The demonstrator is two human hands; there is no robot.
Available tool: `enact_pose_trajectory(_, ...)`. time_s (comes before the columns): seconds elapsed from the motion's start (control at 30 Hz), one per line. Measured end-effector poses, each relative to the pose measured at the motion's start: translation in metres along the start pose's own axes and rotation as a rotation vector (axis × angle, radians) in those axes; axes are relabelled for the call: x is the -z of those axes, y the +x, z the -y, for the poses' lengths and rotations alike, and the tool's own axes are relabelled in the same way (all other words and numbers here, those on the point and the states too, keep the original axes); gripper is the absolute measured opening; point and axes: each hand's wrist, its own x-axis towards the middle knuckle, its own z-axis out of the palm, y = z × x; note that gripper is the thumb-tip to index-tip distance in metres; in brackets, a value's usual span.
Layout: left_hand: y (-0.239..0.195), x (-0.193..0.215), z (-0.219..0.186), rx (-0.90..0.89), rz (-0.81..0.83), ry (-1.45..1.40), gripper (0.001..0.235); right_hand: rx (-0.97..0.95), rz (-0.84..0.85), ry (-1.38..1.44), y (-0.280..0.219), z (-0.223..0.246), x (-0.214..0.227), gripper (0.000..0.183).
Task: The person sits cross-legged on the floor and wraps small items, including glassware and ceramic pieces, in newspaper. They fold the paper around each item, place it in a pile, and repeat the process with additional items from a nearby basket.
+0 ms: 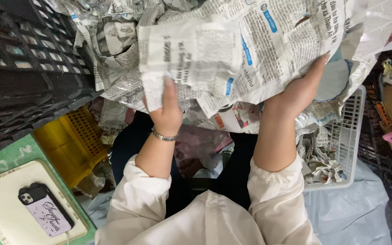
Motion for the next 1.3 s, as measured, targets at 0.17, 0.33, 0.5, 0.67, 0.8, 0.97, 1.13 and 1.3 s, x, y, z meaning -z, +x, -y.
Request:
enact_pose_trajectory(0.17,0.014,0.013,0.006,0.009,-0.181,-0.314,0.036,-0.022,0.086,-0.001,0.022,0.006,0.019,0.053)
enact_pose_trajectory(0.33,0.032,0.020,-0.013,0.129,-0.153,-0.423,0.044,0.002,0.082,-0.005,0.027,0.008,0.026,0.051)
enact_pose_trajectory(0.5,0.067,0.017,-0.026,0.222,0.064,0.027,0.044,0.142,0.154,-0.033,0.021,0.012,0.018,0.049)
enact_pose_trajectory(0.67,0.096,0.006,-0.037,-0.203,0.162,0.365,0.045,0.242,0.187,-0.127,0.004,0.018,0.002,0.047)
enact_pose_trajectory(0.8,0.139,-0.008,-0.063,-0.371,0.361,0.709,0.047,0.275,0.159,-0.177,0.004,0.018,-0.010,0.047)
enact_pose_trajectory(0.97,0.120,-0.013,-0.102,-0.405,0.511,0.764,0.063,0.218,0.257,-0.281,-0.002,0.020,0.011,0.051)
enact_pose_trajectory(1.13,0.098,-0.019,-0.104,-0.489,0.604,0.150,0.091,0.023,0.118,-0.524,-0.024,0.018,0.047,0.050)
enact_pose_trajectory(1.3,0.083,0.000,-0.096,-0.191,0.773,-0.210,0.071,-0.210,0.384,-0.374,-0.045,0.003,0.035,0.039)
